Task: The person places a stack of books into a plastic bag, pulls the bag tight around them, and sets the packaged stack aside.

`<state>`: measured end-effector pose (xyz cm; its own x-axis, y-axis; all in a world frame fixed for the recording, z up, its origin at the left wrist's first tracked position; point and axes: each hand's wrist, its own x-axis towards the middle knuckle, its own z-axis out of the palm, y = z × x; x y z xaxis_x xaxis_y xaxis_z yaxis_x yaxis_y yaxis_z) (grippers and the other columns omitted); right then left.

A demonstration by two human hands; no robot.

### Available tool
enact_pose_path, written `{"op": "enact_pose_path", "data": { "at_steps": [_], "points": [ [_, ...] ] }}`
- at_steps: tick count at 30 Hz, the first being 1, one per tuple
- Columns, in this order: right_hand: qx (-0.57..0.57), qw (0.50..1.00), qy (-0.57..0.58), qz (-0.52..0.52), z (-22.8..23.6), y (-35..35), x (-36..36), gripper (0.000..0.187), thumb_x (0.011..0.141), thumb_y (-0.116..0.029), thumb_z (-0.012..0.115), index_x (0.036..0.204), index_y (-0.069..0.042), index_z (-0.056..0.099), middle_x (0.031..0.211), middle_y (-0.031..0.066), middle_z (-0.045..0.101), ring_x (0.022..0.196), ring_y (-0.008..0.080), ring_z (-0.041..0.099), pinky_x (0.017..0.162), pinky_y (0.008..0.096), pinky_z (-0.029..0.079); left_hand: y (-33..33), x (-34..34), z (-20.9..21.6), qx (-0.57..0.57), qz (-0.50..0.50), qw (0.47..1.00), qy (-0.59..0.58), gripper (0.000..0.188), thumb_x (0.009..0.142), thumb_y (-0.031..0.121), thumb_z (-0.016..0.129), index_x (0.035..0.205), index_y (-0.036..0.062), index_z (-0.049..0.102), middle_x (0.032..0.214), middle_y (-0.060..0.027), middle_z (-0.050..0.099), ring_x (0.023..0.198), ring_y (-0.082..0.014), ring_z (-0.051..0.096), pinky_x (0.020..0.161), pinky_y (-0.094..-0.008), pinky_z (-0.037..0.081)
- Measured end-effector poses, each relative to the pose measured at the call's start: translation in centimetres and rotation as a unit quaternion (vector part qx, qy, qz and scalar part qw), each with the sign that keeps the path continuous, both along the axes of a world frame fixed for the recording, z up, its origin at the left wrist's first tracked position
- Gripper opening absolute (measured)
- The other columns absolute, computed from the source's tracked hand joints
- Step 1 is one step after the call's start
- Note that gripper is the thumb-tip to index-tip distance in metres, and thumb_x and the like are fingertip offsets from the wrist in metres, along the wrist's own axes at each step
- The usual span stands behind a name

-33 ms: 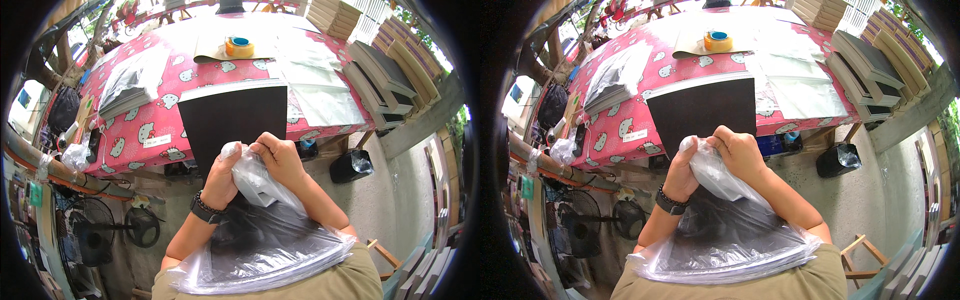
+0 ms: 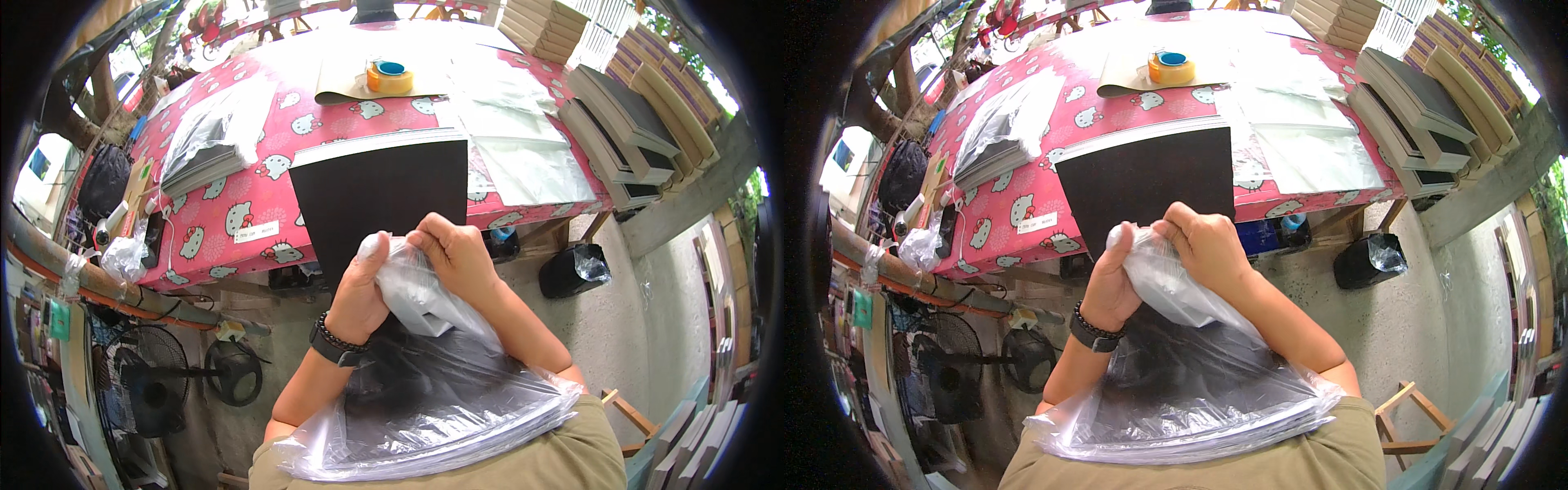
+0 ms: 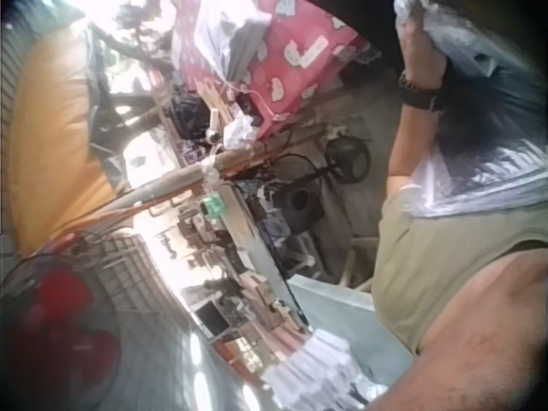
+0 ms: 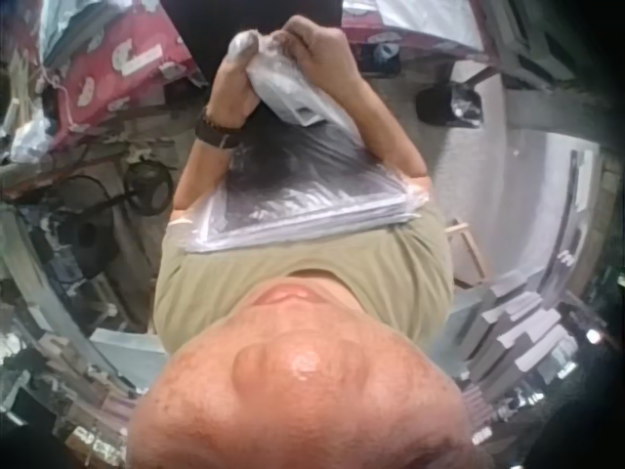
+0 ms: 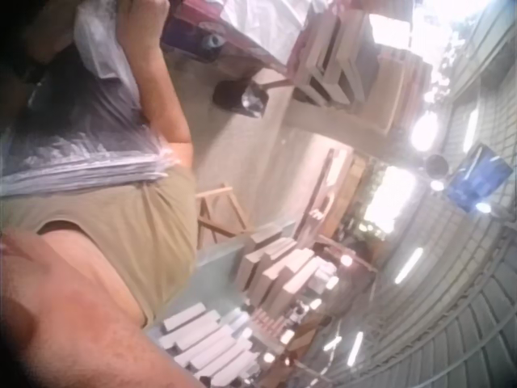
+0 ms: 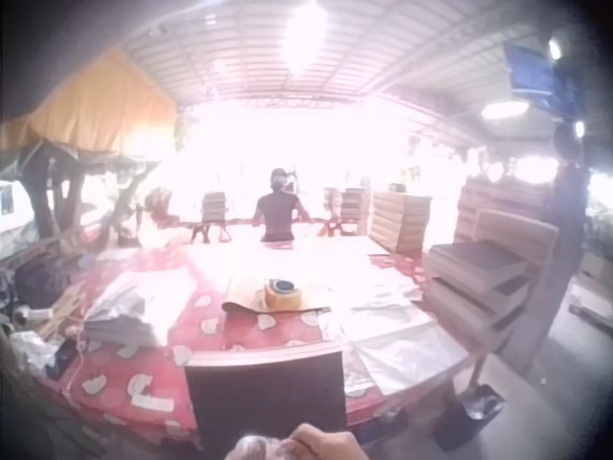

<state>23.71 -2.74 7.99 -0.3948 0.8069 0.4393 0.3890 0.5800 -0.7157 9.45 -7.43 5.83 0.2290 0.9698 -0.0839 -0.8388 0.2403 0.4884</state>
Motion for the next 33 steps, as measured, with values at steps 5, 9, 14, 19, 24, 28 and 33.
{"op": "enact_pose_path", "data": {
  "at_steps": [5,9,14,19,24,28,33],
  "points": [
    [-0.058,0.996,0.074,-0.005,1.2,1.8,0.3,0.025,0.082,-0.021,0.055,0.071,0.0,0.051,0.054,0.012,0.05,0.05,0.0202,0.051,0.048,0.0298,0.04,-0.4,-0.5,0.6,0.058,0.016,0.997,-0.049,0.03,0.083,0.017,0.054,0.107,-0.0003,0.047,0.103,-0.0115,0.055,0.091,-0.0212,0.055,0.081,-0.0349,0.044],
    [-0.229,0.924,0.279,0.123,1.3,3.0,2.1,0.022,0.086,-0.019,0.051,0.073,-0.001,0.052,0.07,0.0004,0.054,0.062,0.0066,0.048,0.057,0.0192,0.039,-0.5,-0.8,0.2,0.09,0.024,0.995,-0.047,0.033,0.081,0.01,0.054,0.11,-0.001,0.045,0.104,-0.0107,0.053,0.096,-0.0213,0.053,0.085,-0.0345,0.041],
    [-0.128,0.9,0.17,0.38,0.9,2.0,2.5,0.02,0.077,-0.004,0.06,0.097,0.0,0.057,0.092,0.0056,0.056,0.082,0.011,0.051,0.074,0.0259,0.041,-0.8,-1.1,0.5,0.128,0.103,0.984,0.068,0.03,0.082,0.009,0.054,0.11,0.002,0.047,0.1,-0.0055,0.054,0.091,-0.0147,0.053,0.08,-0.0293,0.043],
    [-0.262,0.701,0.575,0.331,0.5,1.1,5.9,0.025,0.09,-0.021,0.04,0.083,-0.001,0.053,0.073,0.0121,0.057,0.065,0.0168,0.056,0.059,0.0285,0.048,-1.0,-5.1,-0.6,0.112,0.171,0.973,0.107,0.013,0.084,0.01,0.052,0.096,0.0061,0.052,0.064,0.0019,0.045,0.053,-0.0072,0.046,0.049,-0.0213,0.04],
    [-0.164,0.692,0.702,0.036,3.2,2.4,17.7,0.013,0.087,-0.019,0.049,0.082,-0.007,0.051,0.064,0.0003,0.049,0.046,0.0017,0.041,0.036,0.0133,0.035,-6.4,-23.4,-5.9,0.045,0.457,0.468,0.755,0.03,0.076,0.003,0.05,0.106,0.0003,0.053,0.074,-0.0074,0.057,0.067,-0.0137,0.057,0.063,-0.0265,0.046],
    [-0.024,0.917,0.388,-0.086,4.8,0.4,13.8,0.012,0.087,-0.02,0.049,0.086,-0.01,0.053,0.07,-0.0002,0.056,0.051,0.0049,0.045,0.043,0.0167,0.036,-9.4,-19.0,3.5,0.078,0.727,0.52,0.442,0.03,0.082,0.017,0.05,0.108,0.0021,0.05,0.082,-0.0081,0.058,0.071,-0.0124,0.056,0.063,-0.0229,0.043],
    [-0.029,0.966,0.052,0.252,5.3,-4.6,0.2,0.013,0.078,-0.007,0.056,0.09,-0.002,0.053,0.063,0.01,0.054,0.056,0.012,0.052,0.052,0.0283,0.042,-5.8,-2.8,5.0,0.302,0.256,0.726,0.563,0.037,0.065,0.017,0.072,0.093,0.0013,0.054,0.082,-0.0049,0.056,0.072,-0.0099,0.052,0.063,-0.024,0.042]
  ]
}}
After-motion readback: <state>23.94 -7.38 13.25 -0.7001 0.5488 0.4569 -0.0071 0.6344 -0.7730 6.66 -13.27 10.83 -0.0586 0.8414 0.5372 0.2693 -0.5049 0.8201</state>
